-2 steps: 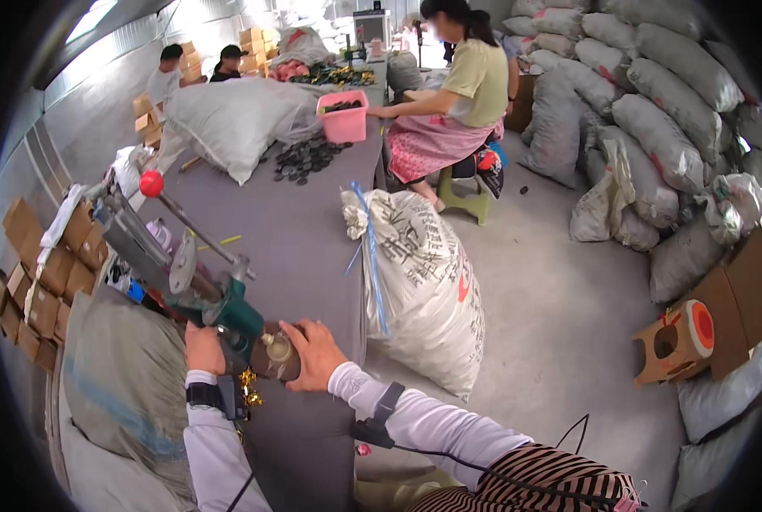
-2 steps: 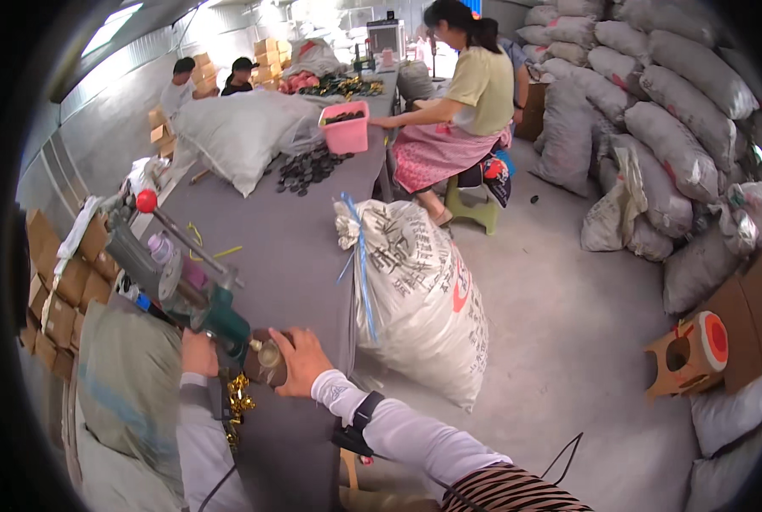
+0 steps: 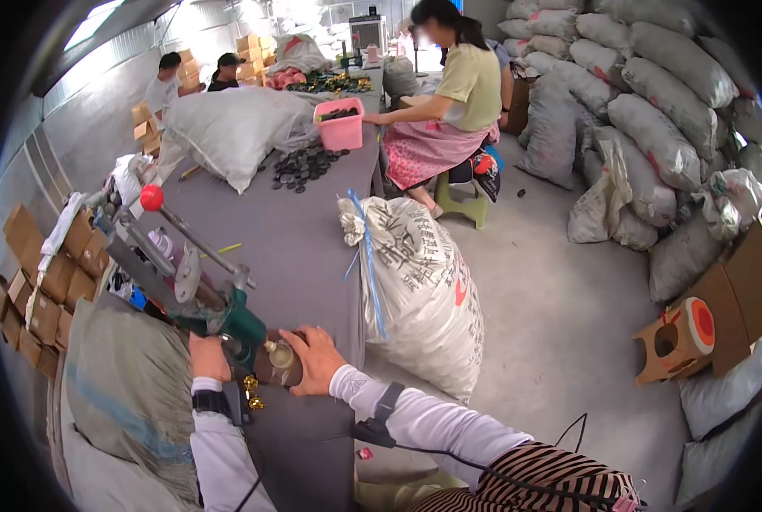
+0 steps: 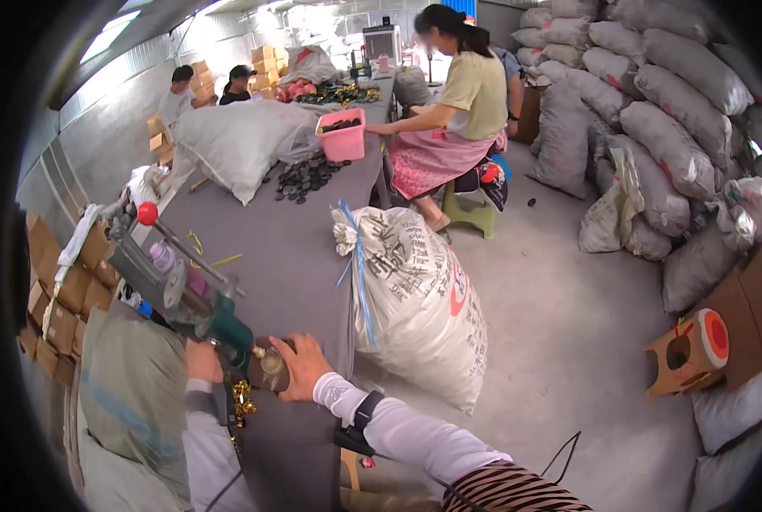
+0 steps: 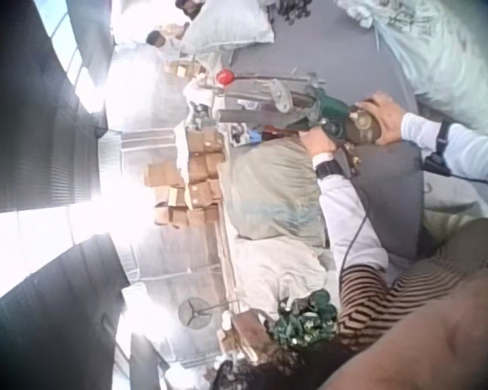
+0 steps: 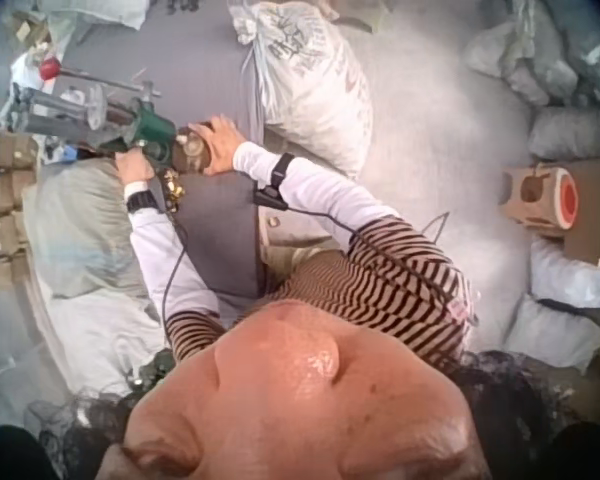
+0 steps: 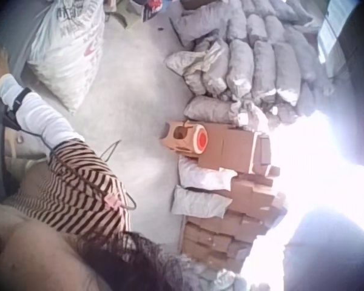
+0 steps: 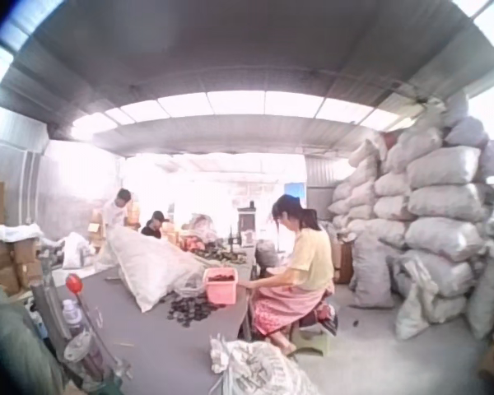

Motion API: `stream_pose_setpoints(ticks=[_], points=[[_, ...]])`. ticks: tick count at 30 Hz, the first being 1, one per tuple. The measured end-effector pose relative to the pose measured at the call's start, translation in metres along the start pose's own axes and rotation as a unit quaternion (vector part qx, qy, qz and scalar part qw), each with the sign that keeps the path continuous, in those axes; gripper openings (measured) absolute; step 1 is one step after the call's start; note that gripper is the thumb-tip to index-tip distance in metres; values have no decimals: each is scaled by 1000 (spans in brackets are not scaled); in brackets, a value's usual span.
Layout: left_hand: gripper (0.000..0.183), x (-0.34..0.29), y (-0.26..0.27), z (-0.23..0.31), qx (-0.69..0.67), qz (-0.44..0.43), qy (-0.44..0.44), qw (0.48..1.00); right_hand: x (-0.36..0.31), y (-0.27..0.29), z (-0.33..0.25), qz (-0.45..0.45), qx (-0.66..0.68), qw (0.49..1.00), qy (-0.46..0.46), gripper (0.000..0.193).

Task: Assembling small green plastic components with gold connectors and securing them using a manual press machine.

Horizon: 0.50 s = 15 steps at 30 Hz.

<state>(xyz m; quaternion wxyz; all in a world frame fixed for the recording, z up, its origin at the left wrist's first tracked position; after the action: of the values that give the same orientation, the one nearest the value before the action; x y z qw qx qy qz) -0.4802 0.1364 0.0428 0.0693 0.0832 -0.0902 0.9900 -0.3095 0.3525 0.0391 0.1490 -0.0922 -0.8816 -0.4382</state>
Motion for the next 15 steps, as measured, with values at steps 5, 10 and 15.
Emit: stream_pose_setpoints(ticks=[5, 10, 15], points=[[54, -77, -60, 45, -116, 69, 45, 990, -9, 19, 25, -48, 70, 994, 70, 116], [55, -139, -90, 57, -199, 101, 23, 975, -48, 38, 31, -125, 120, 979, 108, 117], [32, -223, -80, 81, 612, -75, -248, 747, -98, 54, 2, -119, 138, 974, 138, 110]])
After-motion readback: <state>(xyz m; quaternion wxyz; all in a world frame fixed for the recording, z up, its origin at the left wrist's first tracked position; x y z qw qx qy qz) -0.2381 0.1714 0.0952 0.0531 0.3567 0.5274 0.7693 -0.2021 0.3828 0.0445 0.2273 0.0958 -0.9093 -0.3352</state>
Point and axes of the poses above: each hand's wrist, its own x-axis towards the middle knuckle, its own y-axis out of the back of the hand, z = x × y, the point moved 6 cm from there along x, towards the middle knuckle, and after that the axes turned 7 degrees about -x, right-handed, at the moved point
